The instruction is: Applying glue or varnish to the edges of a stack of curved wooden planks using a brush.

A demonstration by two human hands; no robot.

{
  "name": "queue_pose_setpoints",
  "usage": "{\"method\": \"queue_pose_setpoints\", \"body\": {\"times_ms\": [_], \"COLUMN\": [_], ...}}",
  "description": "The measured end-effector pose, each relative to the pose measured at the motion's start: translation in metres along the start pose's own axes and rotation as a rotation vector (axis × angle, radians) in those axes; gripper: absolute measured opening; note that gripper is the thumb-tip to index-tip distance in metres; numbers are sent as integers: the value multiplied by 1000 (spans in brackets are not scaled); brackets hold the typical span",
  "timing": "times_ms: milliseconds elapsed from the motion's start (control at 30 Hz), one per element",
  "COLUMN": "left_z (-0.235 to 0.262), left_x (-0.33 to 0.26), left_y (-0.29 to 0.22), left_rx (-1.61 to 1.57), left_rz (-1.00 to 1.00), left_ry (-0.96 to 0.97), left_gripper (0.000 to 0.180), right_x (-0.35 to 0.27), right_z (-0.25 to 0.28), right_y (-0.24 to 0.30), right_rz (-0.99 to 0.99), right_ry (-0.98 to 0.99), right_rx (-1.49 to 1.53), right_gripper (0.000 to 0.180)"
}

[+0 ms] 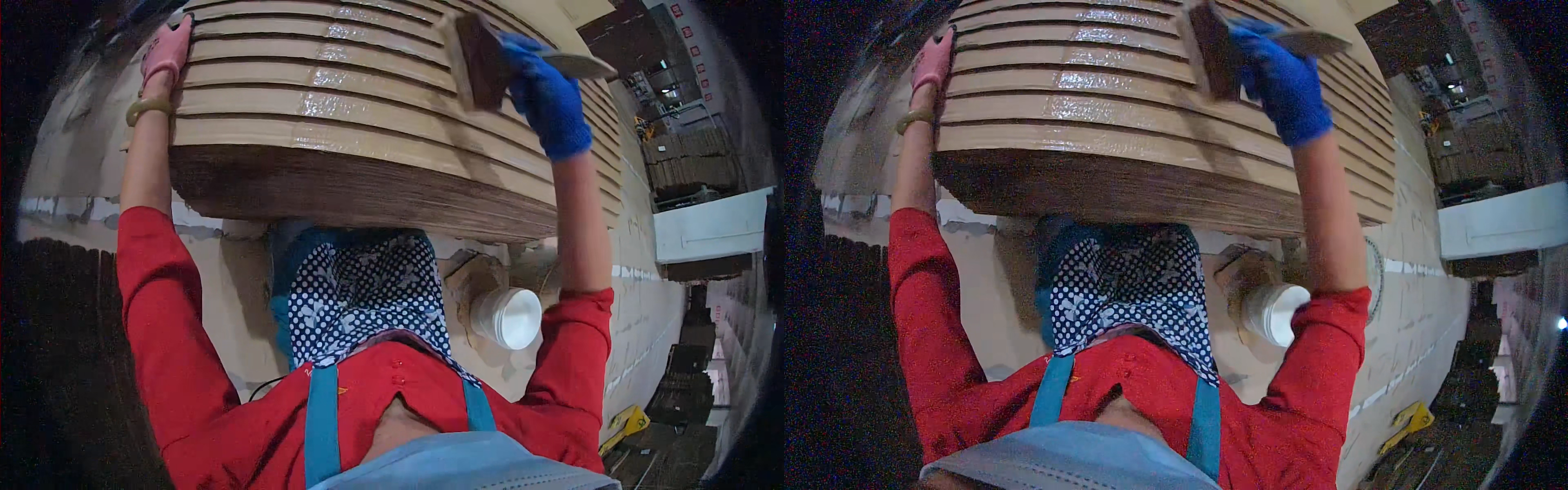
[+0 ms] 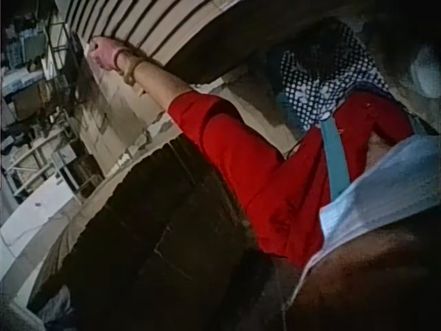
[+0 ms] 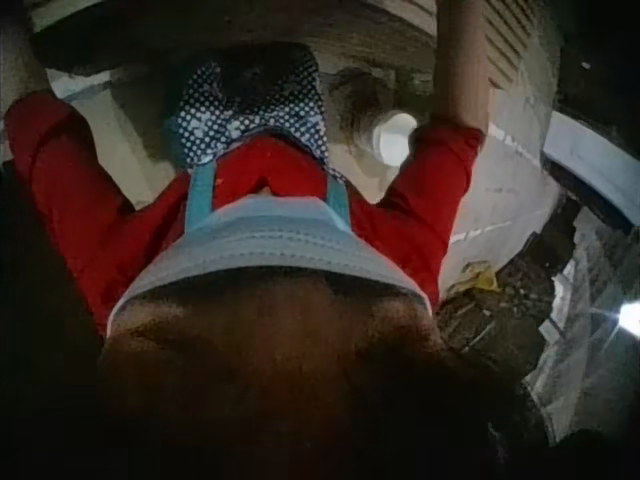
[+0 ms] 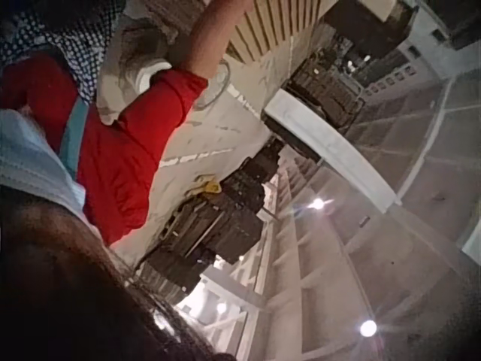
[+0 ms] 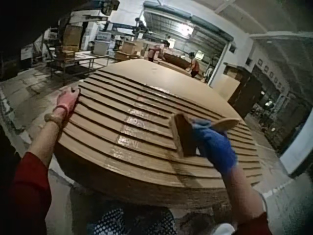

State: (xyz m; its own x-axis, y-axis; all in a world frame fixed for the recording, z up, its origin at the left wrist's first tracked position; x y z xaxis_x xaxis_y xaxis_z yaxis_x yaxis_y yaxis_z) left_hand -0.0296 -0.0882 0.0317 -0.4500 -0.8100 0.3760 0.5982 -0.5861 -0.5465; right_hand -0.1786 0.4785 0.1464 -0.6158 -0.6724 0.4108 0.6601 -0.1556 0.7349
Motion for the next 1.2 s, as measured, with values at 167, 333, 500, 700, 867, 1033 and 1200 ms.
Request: {"method": "queue_pose_setpoints", "body": {"times_ms": [167, 333, 500, 700, 867, 1033, 1200], "left_z": [18, 22, 25, 28, 45, 39, 13], "left_x": [-13, -29, -29, -40, -57, -53, -36], "left_y": [-10, -17, -14, -32, -40, -38, -18], "left_rx": [-61, -65, -69, 27, -107, -68, -74], "left_rz": [-38, 6, 54, 29, 146, 89, 83], "left_ry": [-137, -19, -29, 58, 35, 26, 198], "left_gripper": [78, 77, 78, 57, 64, 61, 51], "right_x": [7, -93, -61, 117, 67, -58, -26], "right_z": [-72, -131, -100, -98, -131, -167, -128], "right_y": [55, 72, 88, 40, 52, 91, 108], "right_rz": [652, 518, 401, 304, 634, 461, 484], "right_ry": [-273, -275, -97, -169, -177, 293, 71], "right_rx": [-330, -239, -107, -481, -516, -37, 28], "right_gripper": [28, 25, 4, 22, 12, 4, 7]}}
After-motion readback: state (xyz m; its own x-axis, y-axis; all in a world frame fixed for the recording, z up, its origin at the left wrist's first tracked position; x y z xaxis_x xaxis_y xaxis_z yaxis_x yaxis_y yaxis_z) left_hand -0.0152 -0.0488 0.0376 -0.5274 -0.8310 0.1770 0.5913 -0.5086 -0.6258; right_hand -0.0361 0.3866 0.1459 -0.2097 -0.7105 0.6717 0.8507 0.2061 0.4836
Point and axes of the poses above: each hand's wrist, its own x-axis towards the middle knuckle, its own z-axis out of the back of the hand, y = z × x, the point moved 10 cm from there along x, towards the middle knuckle, and after that the axes turned 1 degree about -z, right-handed, at the moved point
